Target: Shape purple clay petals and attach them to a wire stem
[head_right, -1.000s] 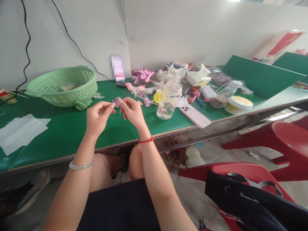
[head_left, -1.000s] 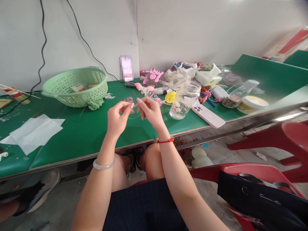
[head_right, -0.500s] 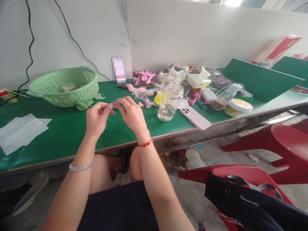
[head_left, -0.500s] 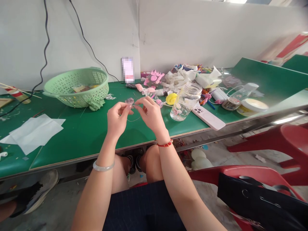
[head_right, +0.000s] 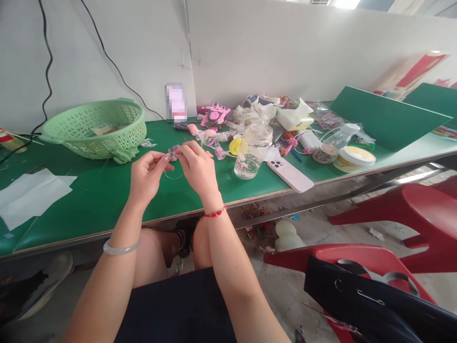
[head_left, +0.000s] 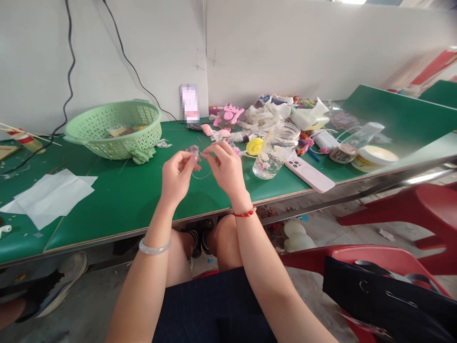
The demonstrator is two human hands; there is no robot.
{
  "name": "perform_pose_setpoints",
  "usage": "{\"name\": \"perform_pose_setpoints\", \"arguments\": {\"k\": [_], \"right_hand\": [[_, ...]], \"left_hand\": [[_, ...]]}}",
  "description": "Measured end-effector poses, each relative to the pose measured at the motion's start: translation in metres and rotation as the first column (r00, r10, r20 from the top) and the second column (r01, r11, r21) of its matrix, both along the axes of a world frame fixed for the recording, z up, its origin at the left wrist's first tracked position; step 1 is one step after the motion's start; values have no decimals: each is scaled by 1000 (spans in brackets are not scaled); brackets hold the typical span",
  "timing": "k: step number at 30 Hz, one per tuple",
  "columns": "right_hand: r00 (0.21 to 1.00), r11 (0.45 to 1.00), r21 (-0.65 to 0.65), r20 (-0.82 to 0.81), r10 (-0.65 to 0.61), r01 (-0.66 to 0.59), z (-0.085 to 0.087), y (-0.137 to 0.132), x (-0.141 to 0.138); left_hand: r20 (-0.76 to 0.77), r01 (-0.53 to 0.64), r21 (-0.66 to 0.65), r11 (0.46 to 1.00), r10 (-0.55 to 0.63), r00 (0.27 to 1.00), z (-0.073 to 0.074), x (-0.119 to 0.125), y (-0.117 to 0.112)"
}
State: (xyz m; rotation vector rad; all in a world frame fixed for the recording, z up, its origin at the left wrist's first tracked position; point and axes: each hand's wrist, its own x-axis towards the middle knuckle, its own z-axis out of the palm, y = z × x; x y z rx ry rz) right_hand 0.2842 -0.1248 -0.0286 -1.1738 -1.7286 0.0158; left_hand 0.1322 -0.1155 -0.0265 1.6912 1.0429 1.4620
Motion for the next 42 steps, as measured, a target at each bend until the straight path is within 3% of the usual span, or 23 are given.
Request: {"name": "perform_pose_setpoints", "arguments": {"k": [16, 21, 24, 28, 35, 39, 42], "right_hand": [[999, 999, 31, -25, 45, -44, -3, 3, 3], [976, 992, -3, -181, 123, -125, -3, 3, 1], [891, 958, -78, -396, 223, -274, -3, 4, 0], [691, 848, -171, -669, 273, -501, 0, 4, -3], [548, 817, -135, -801, 243, -560, 1, 3, -11], [460, 813, -103, -861, 216, -573, 0, 4, -10], [402, 787, -122, -900, 170, -605, 1, 4, -7]], "left_hand": [[-42, -21, 27, 999, 22, 999, 1, 1, -2], [-10, -32, 12, 999, 32, 999, 2, 1, -1], [15, -51, 11, 999, 51, 999, 2, 1, -1], [2, -52, 10, 999, 52, 999, 3, 1, -2], [18, 37, -27, 999, -36, 999, 3, 4, -2], [106, 130, -168, 977, -114, 988, 2, 2, 1], [161, 264, -282, 922, -225, 961, 4, -1, 0]]}}
